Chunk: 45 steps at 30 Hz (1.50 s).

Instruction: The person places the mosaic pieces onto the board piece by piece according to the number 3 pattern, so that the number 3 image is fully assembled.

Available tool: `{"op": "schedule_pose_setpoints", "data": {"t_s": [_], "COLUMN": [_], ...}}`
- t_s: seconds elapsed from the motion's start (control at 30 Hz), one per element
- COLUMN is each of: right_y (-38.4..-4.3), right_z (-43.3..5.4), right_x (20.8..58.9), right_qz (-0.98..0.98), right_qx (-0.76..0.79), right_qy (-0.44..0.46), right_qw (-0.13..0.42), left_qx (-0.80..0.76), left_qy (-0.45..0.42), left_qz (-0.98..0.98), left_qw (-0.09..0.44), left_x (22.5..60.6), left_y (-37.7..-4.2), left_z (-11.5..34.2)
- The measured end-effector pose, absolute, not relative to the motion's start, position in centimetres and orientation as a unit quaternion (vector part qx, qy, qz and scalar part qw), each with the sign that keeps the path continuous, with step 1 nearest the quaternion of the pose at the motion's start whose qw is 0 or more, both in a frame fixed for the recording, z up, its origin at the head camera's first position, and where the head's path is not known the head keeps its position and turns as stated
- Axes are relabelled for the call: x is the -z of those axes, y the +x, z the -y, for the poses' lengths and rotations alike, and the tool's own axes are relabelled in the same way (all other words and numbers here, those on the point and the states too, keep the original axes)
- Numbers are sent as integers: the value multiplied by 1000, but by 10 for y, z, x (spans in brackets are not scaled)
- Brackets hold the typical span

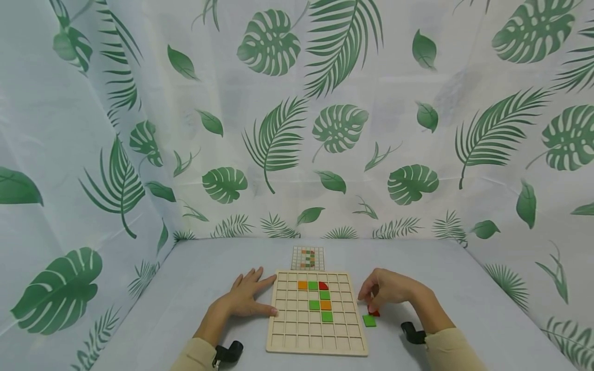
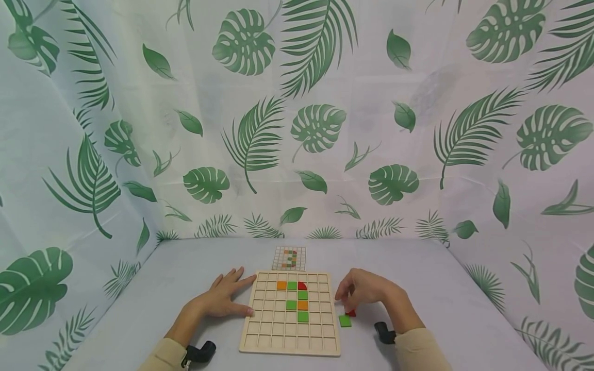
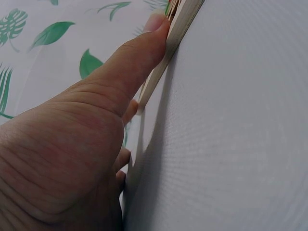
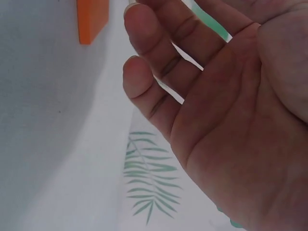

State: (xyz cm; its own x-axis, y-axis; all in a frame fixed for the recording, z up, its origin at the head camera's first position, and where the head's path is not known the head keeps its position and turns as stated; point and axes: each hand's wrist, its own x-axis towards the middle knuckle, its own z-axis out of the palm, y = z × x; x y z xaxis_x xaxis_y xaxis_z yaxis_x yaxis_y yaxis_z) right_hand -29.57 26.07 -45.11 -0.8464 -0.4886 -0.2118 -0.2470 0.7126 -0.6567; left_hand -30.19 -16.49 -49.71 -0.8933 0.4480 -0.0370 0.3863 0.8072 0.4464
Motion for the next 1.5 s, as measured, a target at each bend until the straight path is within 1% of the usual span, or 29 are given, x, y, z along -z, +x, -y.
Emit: {"op": "schedule_pose_setpoints", "data": {"t_s": [0.4, 1.3, 1.5], "right_y": [-293, -291, -292], "right_z": [-263, -253, -251], "right_x": [449, 454, 454], "right_qz": [-905, -926, -927], "right_qx": [306, 266, 261], "right_qy": [-214, -187, -193], "right_qw": [204, 194, 189], "left_qx": [-219, -215, -231], "left_qy": [222, 223, 230], "left_qz": [-947, -948, -943], "left_qw": [71, 71, 68], "left_x": [494, 495, 500], "left_y": [-300, -300, -303], "left_z": [165, 165, 168]}}
